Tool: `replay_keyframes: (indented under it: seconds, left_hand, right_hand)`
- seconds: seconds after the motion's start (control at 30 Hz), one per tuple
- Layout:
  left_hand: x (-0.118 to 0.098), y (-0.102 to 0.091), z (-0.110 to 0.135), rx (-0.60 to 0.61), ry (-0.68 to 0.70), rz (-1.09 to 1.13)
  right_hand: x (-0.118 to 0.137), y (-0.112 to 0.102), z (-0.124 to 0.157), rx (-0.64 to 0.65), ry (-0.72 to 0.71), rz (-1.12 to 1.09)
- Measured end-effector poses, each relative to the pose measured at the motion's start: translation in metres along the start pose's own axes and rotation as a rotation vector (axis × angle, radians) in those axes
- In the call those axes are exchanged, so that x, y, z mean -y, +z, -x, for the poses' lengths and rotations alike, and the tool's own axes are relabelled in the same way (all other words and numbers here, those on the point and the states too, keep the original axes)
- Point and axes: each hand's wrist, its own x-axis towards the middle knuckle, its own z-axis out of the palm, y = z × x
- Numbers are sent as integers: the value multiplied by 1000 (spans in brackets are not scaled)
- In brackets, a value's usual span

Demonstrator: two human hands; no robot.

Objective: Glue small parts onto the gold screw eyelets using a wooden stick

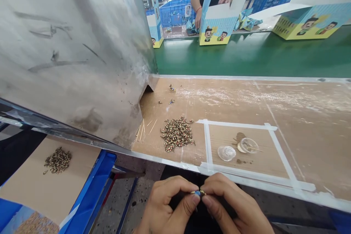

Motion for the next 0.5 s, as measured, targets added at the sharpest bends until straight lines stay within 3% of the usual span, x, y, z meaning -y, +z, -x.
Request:
replay_keyframes:
  seconds: [0.2, 0.4, 0.5]
  left_hand:
    - [8, 2, -1, 86, -24, -48]
    - [8, 6, -3, 134, 78, 16]
    - [5, 6, -2, 127, 49, -25]
  right_hand:
    - [4, 1, -5, -24, -90, 58]
    - [7, 0, -3, 3, -26, 24]
    - [7, -2, 0, 35, -14, 36]
